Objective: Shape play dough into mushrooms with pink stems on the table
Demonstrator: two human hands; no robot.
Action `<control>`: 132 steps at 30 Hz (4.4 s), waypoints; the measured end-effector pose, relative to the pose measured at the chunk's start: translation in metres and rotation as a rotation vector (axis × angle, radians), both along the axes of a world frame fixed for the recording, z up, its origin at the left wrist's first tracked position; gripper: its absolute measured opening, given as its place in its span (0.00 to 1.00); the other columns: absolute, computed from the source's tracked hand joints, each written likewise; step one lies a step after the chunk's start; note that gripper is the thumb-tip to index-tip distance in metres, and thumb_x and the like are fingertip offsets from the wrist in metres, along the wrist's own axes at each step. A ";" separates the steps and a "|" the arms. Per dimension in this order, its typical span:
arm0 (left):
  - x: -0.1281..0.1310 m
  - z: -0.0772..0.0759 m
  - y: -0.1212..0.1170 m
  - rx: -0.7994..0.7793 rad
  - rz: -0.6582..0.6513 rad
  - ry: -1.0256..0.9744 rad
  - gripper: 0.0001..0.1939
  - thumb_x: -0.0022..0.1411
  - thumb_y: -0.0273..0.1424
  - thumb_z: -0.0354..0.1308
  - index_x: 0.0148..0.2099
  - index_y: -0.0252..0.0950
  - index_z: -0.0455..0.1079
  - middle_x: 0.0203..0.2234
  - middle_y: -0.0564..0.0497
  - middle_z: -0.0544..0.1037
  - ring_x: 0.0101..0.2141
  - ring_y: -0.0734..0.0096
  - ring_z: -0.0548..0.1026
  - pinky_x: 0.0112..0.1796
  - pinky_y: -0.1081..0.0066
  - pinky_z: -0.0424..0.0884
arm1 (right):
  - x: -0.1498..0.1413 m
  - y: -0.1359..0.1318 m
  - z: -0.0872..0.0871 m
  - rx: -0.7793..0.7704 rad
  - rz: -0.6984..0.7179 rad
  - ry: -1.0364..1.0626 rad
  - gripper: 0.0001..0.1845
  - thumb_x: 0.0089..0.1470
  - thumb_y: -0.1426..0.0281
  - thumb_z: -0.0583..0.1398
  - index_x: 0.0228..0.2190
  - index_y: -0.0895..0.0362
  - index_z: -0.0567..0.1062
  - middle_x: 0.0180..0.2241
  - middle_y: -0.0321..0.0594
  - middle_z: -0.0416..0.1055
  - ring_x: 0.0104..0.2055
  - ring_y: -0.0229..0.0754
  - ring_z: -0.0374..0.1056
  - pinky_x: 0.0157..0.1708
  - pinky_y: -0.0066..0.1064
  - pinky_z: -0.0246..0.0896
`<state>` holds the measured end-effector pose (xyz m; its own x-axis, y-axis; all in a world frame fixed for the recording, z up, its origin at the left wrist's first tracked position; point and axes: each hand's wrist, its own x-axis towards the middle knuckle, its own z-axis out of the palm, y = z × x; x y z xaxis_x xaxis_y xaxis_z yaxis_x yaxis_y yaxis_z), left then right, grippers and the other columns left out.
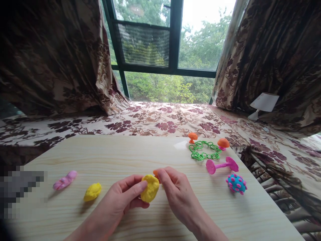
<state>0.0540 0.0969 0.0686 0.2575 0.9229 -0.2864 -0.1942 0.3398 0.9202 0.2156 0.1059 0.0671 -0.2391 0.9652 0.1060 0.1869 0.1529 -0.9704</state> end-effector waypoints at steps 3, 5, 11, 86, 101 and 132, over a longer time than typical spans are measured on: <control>0.001 -0.005 0.001 -0.046 0.041 -0.025 0.15 0.51 0.39 0.60 0.36 0.32 0.73 0.29 0.46 0.76 0.31 0.65 0.73 0.34 0.64 0.71 | 0.002 0.002 -0.001 -0.017 0.001 -0.025 0.16 0.57 0.61 0.52 0.28 0.59 0.72 0.27 0.36 0.68 0.31 0.38 0.63 0.31 0.28 0.57; 0.001 -0.006 0.002 -0.034 0.031 -0.021 0.16 0.52 0.40 0.59 0.36 0.32 0.72 0.29 0.46 0.76 0.31 0.65 0.72 0.33 0.65 0.71 | 0.002 0.001 -0.003 -0.025 0.005 -0.026 0.12 0.56 0.63 0.54 0.29 0.59 0.71 0.27 0.36 0.69 0.30 0.37 0.64 0.31 0.27 0.58; -0.003 0.002 0.002 0.115 -0.044 0.187 0.15 0.55 0.38 0.56 0.39 0.33 0.73 0.26 0.50 0.74 0.27 0.74 0.66 0.27 0.75 0.64 | -0.001 -0.004 -0.005 -0.042 0.009 -0.044 0.10 0.54 0.66 0.56 0.27 0.59 0.71 0.25 0.36 0.69 0.29 0.37 0.64 0.30 0.27 0.58; 0.005 0.001 -0.003 0.131 0.141 -0.137 0.11 0.55 0.34 0.57 0.38 0.33 0.74 0.29 0.47 0.75 0.31 0.71 0.68 0.40 0.66 0.65 | -0.014 -0.007 -0.009 0.496 -0.105 -0.076 0.08 0.50 0.78 0.58 0.33 0.56 0.71 0.32 0.37 0.66 0.30 0.35 0.63 0.30 0.28 0.62; -0.014 -0.003 0.004 0.116 0.227 -0.191 0.06 0.57 0.31 0.56 0.31 0.34 0.71 0.23 0.55 0.68 0.25 0.78 0.66 0.33 0.75 0.65 | -0.011 -0.006 -0.013 0.380 -0.092 -0.052 0.08 0.57 0.75 0.53 0.37 0.56 0.71 0.34 0.38 0.66 0.34 0.37 0.63 0.33 0.28 0.59; -0.018 0.001 0.007 -0.131 0.248 -0.681 0.19 0.60 0.38 0.48 0.19 0.36 0.58 0.11 0.59 0.55 0.14 0.79 0.57 0.18 0.75 0.61 | -0.011 -0.003 -0.022 0.368 -0.050 -0.093 0.08 0.57 0.73 0.52 0.35 0.56 0.71 0.31 0.39 0.67 0.32 0.38 0.64 0.31 0.28 0.60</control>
